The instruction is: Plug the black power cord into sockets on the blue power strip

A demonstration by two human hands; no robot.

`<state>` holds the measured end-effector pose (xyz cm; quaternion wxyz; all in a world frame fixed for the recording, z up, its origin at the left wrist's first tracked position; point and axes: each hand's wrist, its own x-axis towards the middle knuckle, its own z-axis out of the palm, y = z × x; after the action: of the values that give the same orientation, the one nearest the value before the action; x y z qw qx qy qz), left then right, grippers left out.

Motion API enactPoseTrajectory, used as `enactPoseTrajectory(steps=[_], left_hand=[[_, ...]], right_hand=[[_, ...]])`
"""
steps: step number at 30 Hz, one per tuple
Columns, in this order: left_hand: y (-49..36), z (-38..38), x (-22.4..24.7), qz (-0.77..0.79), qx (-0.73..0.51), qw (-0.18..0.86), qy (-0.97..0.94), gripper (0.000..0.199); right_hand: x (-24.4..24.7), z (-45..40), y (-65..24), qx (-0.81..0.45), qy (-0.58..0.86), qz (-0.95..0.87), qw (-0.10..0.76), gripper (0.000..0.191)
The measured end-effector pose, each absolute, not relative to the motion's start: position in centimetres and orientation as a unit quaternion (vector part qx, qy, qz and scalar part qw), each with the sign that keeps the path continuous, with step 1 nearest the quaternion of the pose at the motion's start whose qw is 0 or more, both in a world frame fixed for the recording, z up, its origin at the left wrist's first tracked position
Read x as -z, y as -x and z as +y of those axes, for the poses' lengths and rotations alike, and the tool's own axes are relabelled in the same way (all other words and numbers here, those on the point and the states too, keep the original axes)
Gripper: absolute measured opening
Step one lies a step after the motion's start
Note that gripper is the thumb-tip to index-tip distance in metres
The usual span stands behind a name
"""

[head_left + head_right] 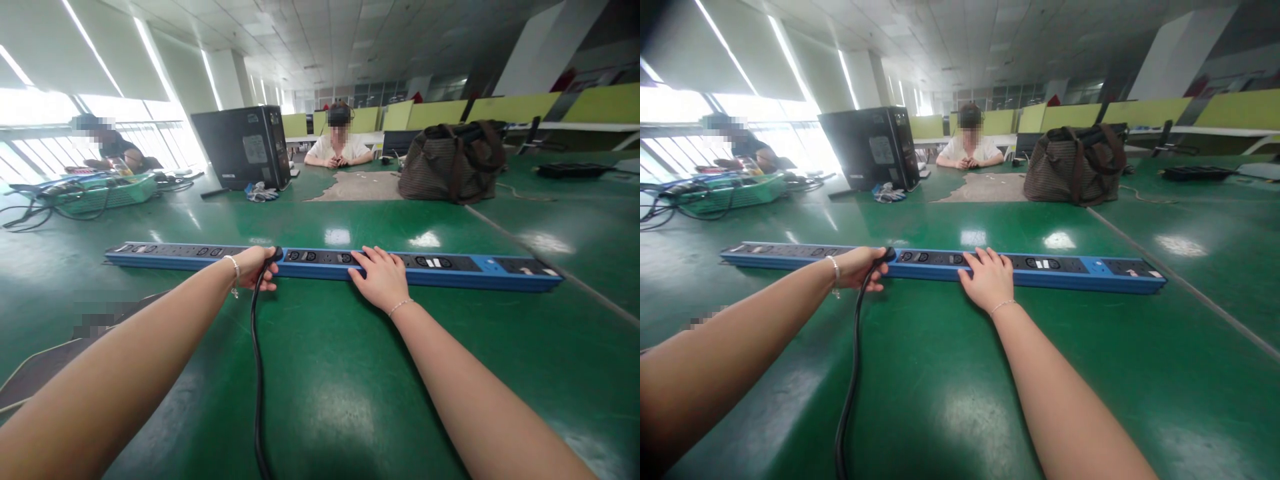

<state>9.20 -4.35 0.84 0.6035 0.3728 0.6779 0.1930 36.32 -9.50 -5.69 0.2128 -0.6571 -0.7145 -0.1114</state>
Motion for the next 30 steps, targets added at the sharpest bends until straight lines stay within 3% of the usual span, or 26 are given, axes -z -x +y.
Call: enactPoseTrajectory(steps=[4, 17, 30], left_hand=[[-8.7, -4.3, -0.7, 0.666, -0.184, 0.632, -0.35, 0.038], [-9.8, -4.3, -0.3, 0.684, -0.245, 0.591, -0.351, 0.038], [-9.6, -4.2, -1.0, 0.689, -0.21, 0.604, -0.342, 0.037]], right_hand=[[5.7, -9.5, -36.3, 0.112, 0.657, -0.714, 0.213, 0.042], [5.7, -9.5, -36.2, 0.107, 0.659, -0.712, 0.219, 0.042], [5.6, -9.6, -36.2, 0.102, 0.66, -0.711, 0.22, 0.042]])
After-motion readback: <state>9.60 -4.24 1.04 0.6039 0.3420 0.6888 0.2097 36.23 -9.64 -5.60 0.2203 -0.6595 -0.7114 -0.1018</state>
